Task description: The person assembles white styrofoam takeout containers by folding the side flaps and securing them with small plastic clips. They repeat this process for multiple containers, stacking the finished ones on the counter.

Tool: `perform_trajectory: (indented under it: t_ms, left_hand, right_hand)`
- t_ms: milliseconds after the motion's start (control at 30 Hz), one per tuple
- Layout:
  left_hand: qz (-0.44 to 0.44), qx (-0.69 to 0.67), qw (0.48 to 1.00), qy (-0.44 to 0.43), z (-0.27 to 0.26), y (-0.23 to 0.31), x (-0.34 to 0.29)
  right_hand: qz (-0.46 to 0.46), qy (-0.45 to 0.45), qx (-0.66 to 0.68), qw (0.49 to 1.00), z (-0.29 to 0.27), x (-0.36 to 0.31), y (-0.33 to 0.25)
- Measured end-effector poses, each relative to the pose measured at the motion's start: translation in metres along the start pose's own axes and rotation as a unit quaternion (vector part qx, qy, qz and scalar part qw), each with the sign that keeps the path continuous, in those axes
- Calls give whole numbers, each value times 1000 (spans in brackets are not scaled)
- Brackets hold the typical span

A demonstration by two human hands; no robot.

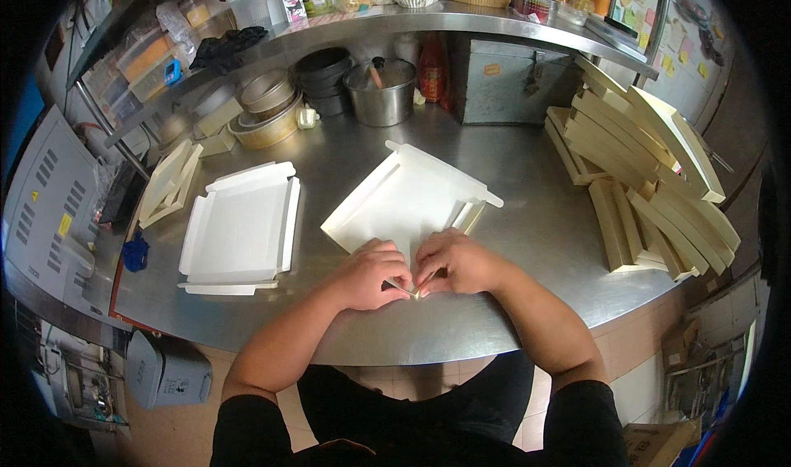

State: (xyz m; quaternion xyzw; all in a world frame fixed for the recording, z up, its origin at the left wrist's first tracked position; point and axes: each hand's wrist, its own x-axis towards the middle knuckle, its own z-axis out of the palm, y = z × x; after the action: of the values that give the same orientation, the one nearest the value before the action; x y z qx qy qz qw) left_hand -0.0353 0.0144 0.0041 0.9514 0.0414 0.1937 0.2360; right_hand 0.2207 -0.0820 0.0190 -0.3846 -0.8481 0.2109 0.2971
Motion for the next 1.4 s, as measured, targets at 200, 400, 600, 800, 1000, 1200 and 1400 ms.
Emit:
perform_trajectory:
  t_ms: [200,400,600,800,1000,1200,1400]
  left_hand:
    - [-39,96,994,32,3,11,4]
    - [-131,172,975,46,-23,-6,-6]
    - [-125,173,976,38,-27,-11,-12]
    - [-219,154,963,33,-29,-8,-7]
    - [-180,295,932,112,-14,6,0]
    - [-97,108,989,23,8,56,4]
    - [-172,91,981,-6,-24,-13,-9]
  right_hand:
    - [97,4,-49,994,8,-1,10]
    - [207,33,-148,967,-12,-10,7]
    - [233,-61,-88,967,-12,-2,-9]
    - [226,-155,45,961,-13,0,-24]
    - [51,-82,115,989,8,-7,-13]
    - [218,103,-181,953,-29,-18,-1]
    - [174,92,-193,961,-31,-33,21]
